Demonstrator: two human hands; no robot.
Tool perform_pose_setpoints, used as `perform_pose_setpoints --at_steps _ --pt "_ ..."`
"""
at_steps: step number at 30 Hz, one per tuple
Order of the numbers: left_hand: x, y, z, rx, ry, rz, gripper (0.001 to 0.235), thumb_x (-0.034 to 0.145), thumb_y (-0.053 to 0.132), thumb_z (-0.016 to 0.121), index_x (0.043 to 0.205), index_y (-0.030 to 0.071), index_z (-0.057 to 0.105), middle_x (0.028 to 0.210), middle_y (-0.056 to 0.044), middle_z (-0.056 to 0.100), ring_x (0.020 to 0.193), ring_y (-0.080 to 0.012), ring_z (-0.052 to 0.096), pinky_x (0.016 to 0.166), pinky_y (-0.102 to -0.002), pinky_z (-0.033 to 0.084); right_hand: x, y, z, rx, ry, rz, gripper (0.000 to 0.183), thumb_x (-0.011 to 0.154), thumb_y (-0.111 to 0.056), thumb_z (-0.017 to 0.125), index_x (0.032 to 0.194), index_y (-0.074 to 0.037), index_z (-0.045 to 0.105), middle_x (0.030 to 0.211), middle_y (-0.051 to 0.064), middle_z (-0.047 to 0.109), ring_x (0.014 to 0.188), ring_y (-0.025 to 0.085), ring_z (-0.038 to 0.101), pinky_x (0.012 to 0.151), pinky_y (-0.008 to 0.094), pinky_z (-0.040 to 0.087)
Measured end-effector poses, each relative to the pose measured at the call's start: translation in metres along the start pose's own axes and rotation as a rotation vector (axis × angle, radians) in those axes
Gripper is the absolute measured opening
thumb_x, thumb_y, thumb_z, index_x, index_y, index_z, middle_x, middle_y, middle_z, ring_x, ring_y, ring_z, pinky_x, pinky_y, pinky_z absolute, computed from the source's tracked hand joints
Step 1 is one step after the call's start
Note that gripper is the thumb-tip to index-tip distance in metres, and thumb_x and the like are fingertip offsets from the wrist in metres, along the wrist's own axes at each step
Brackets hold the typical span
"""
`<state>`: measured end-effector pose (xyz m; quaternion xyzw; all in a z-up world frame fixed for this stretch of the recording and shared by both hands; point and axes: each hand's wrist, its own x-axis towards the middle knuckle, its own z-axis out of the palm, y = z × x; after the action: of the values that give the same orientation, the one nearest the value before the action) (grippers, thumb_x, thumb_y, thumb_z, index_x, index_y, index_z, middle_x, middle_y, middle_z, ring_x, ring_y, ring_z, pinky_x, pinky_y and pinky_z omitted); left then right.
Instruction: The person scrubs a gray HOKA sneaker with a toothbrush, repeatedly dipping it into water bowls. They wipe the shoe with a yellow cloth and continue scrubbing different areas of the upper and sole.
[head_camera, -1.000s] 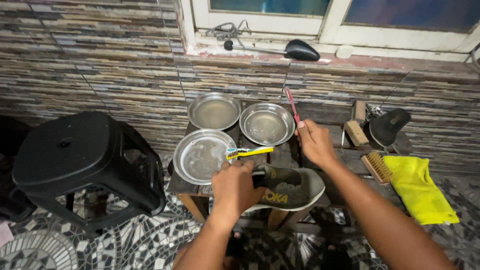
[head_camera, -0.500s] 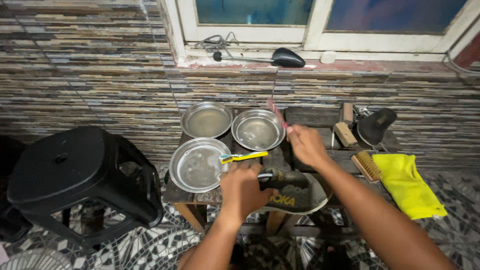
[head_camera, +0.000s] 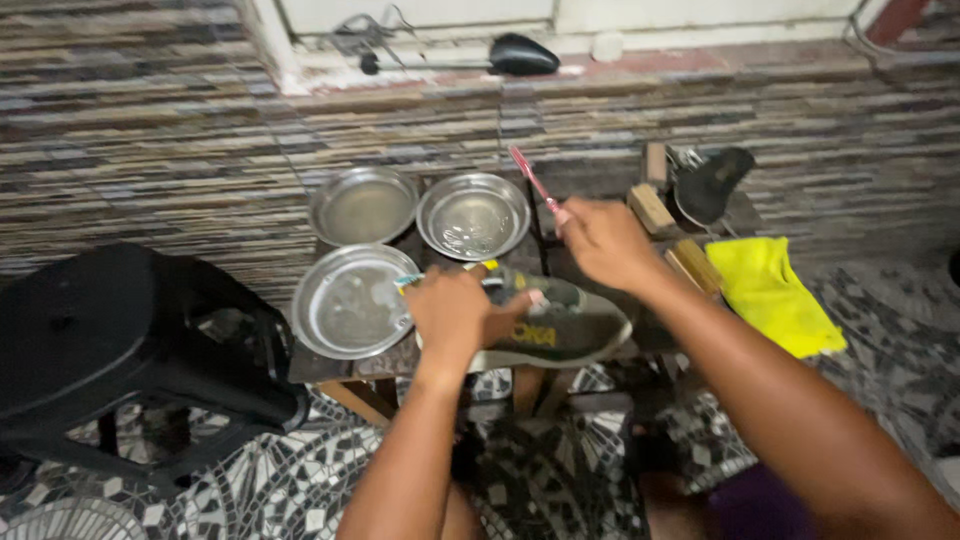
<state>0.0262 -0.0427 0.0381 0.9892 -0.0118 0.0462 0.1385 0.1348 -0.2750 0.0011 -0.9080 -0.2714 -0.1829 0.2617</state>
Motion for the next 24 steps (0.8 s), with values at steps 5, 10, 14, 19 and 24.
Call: perform_pose_setpoints --at_steps 5,10,14,19,24 --pt "0.012 -0.006 0.015 -0.055 0.036 0.024 0.079 0.078 0.086 0.065 0.111 0.017 0.084 0.096 -0.026 0.079 0.102 -0.0477 0.071 0.084 -0.058 0.056 -0.056 -0.024 -0.079 0.102 -0.009 -0.068 0.016 0.106 -0.008 0.057 0.11 -0.004 0.072 0.091 0.026 0.071 0.095 0.053 0.068 0.084 0.061 0.052" --pt "0.023 0.003 0.022 -0.091 0.042 0.04 0.078 0.075 0.085 0.067 0.11 0.017 0.084 0.095 -0.026 0.078 0.104 -0.0488 0.07 0.085 -0.056 0.055 -0.105 0.0 -0.098 0.153 0.009 -0.038 0.027 0.103 -0.005 0.061 0.126 -0.007 0.075 0.111 0.02 0.077 0.11 0.05 0.069 0.097 0.057 0.051" --pt "0.032 0.01 0.019 -0.031 -0.021 0.067 0.082 0.073 0.09 0.062 0.113 0.022 0.084 0.096 -0.024 0.079 0.108 -0.047 0.071 0.089 -0.056 0.055 -0.134 0.05 -0.079 -0.004 0.005 0.064 0.017 0.106 -0.023 0.062 0.114 -0.026 0.077 0.102 0.002 0.078 0.108 0.033 0.07 0.091 0.047 0.043" --pt "0.044 0.004 0.031 -0.017 -0.009 0.18 0.073 0.073 0.084 0.069 0.11 0.023 0.084 0.098 -0.019 0.08 0.108 -0.0456 0.07 0.09 -0.056 0.052 -0.149 0.058 -0.09 0.051 0.013 0.121 0.012 0.095 -0.03 0.08 0.106 -0.029 0.078 0.094 -0.004 0.076 0.101 0.026 0.07 0.09 0.037 0.036" --pt "0.051 0.008 0.044 -0.036 0.115 0.433 0.066 0.068 0.085 0.073 0.102 0.028 0.08 0.095 -0.005 0.081 0.104 -0.0336 0.071 0.092 -0.053 0.052 -0.152 0.063 -0.09 0.071 0.075 0.047 0.011 0.091 -0.031 0.086 0.097 -0.03 0.077 0.087 -0.008 0.074 0.093 0.02 0.069 0.087 0.033 0.034"
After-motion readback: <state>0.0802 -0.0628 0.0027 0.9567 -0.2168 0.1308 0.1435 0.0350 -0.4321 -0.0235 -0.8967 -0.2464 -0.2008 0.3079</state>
